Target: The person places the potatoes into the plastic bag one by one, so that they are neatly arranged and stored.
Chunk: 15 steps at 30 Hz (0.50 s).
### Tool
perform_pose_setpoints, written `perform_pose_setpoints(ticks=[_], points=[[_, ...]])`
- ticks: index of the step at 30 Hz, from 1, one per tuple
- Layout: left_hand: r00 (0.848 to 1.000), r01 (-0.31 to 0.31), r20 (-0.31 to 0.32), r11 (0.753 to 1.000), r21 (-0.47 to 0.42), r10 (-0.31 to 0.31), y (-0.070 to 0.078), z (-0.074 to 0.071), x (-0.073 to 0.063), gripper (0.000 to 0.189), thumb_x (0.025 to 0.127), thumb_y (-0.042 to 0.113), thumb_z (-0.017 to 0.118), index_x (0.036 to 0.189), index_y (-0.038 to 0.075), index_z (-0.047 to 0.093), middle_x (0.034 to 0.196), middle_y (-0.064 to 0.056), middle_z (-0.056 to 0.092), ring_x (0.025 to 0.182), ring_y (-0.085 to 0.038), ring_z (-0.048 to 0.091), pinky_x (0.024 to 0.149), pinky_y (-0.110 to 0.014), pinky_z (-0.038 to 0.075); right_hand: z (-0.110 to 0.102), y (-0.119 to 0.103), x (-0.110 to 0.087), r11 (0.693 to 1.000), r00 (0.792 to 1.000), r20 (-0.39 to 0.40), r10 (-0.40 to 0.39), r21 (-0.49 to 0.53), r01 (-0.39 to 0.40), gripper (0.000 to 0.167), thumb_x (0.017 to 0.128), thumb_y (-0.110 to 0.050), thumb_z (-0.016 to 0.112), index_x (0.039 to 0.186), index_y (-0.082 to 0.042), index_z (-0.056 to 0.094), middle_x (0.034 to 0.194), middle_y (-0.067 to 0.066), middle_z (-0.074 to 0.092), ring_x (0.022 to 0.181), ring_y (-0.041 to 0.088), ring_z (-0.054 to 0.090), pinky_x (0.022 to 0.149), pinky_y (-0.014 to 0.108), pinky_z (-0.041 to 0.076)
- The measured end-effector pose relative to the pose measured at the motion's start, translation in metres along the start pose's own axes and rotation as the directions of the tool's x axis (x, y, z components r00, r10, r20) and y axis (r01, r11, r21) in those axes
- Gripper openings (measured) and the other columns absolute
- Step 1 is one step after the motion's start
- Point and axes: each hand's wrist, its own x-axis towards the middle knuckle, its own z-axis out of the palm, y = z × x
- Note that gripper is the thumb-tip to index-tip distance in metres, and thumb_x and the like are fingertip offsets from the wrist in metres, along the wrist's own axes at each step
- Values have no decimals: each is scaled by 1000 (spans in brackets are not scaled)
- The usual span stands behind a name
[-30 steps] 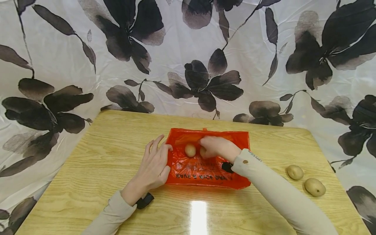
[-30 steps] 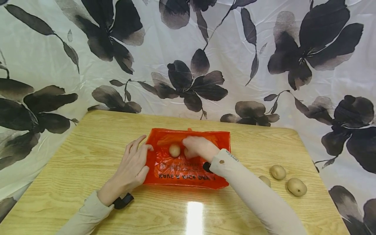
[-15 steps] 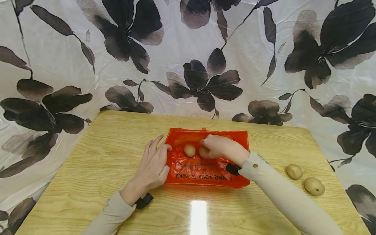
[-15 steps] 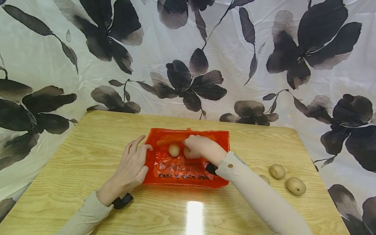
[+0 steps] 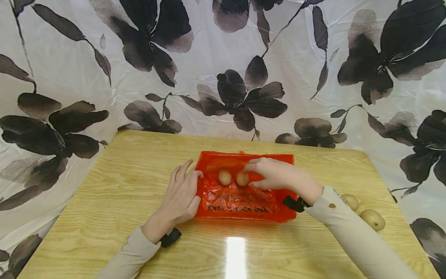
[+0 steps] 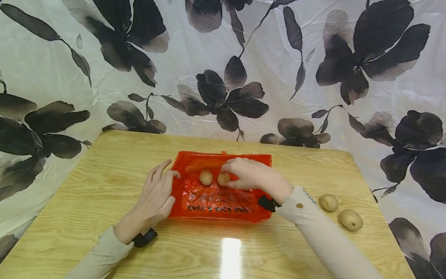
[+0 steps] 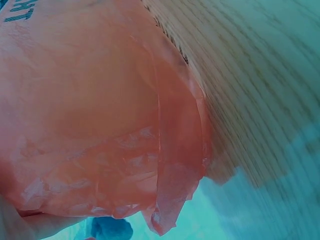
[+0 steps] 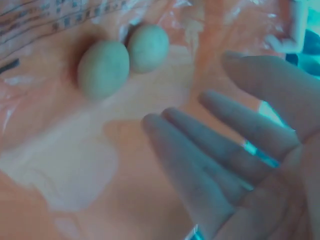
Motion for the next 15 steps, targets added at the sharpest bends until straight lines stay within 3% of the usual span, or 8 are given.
perform_pose_setpoints(ticks=[3, 5, 7, 11, 15], points=[[1000, -1, 0, 1000, -2, 1, 0, 0, 0, 40, 71, 12, 36, 107, 0, 48, 104, -15, 59, 139, -44, 31, 107, -63, 22, -5, 3, -12, 998, 995, -78, -66, 9, 67, 31, 88, -10, 69, 118, -2, 67, 115, 10, 67, 104, 27, 66, 89, 40, 53], [1000, -1, 0, 1000, -4, 1, 0, 0, 0, 40, 71, 12, 36, 107, 0, 48, 104, -15, 59, 138, -45, 31, 106, -63, 22, -7, 6, -20, 991, 980, -151, -132, -2, 133, 28, 87, -9, 69, 115, -3, 68, 112, 9, 68, 102, 25, 67, 87, 40, 54], [1000, 1, 3, 1000, -7, -1, 0, 0, 0, 40, 71, 12, 36, 107, 0, 48, 105, -15, 59, 138, -45, 31, 107, -63, 22, -10, 10, -28, 979, 951, -236, -199, -13, 202, 26, 86, -6, 70, 111, -3, 70, 108, 8, 70, 98, 23, 68, 84, 39, 55], [1000, 5, 8, 1000, -9, -5, 0, 0, 0, 40, 71, 12, 37, 107, -1, 49, 105, -15, 59, 138, -45, 31, 107, -63, 22, -15, 19, -43, 946, 867, -392, -308, -26, 324, 25, 81, 0, 72, 106, -5, 71, 101, 4, 72, 90, 18, 69, 77, 36, 56], [1000, 4, 6, 1000, -7, -4, 1, -1, 0, 40, 71, 12, 36, 107, -1, 49, 105, -15, 59, 138, -45, 31, 107, -63, 21, -21, 24, -61, 931, 811, -482, -331, -24, 365, 25, 79, 1, 73, 102, -10, 72, 97, -4, 72, 85, 11, 67, 72, 28, 54]])
